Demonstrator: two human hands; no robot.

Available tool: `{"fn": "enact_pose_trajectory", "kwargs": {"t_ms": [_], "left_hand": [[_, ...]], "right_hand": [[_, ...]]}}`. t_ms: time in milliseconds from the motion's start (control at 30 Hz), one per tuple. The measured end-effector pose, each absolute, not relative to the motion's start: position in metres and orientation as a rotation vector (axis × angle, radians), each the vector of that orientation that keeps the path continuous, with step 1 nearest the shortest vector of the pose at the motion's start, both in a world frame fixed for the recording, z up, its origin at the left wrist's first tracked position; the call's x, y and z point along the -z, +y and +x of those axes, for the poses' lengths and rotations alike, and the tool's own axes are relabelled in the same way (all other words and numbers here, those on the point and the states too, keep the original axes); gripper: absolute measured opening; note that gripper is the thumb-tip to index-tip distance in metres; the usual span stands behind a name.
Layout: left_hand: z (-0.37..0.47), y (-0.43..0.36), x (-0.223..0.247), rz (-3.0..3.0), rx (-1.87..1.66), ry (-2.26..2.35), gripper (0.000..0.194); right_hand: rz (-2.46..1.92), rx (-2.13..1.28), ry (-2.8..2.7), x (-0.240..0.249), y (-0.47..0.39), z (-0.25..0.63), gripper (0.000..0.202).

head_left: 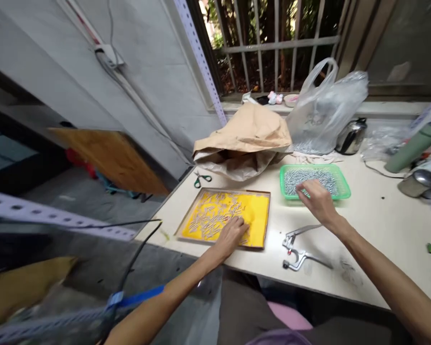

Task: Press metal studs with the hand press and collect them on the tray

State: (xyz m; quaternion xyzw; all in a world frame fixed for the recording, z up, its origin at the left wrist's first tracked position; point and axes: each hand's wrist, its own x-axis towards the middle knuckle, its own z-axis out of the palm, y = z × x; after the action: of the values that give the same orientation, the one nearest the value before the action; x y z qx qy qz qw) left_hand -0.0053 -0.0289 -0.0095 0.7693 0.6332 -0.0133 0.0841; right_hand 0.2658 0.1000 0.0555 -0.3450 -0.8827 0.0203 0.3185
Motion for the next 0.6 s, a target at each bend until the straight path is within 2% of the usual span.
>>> {"fn": "enact_pose_trajectory", "kwargs": {"t_ms": [167,400,600], "left_hand": [[-0.012,-0.021,0.014,2.292,0.07,1.803,0.026],[-0.022,-0.011,0.009,2.19,-0.127,1.822,0.023],[0.018,-0.014,-0.024,1.842,-0.439,1.87,0.012]], "right_hand": [[-1.148,-0.068,-2.413,-0.061,0.11,0.294,0.036],[-1.114,-0.479,-2.456,-0.018,0.01,0.328,0.021],[-1.211,-0.516,-2.433,0.002,-0.029,0.345,0.024]]}}
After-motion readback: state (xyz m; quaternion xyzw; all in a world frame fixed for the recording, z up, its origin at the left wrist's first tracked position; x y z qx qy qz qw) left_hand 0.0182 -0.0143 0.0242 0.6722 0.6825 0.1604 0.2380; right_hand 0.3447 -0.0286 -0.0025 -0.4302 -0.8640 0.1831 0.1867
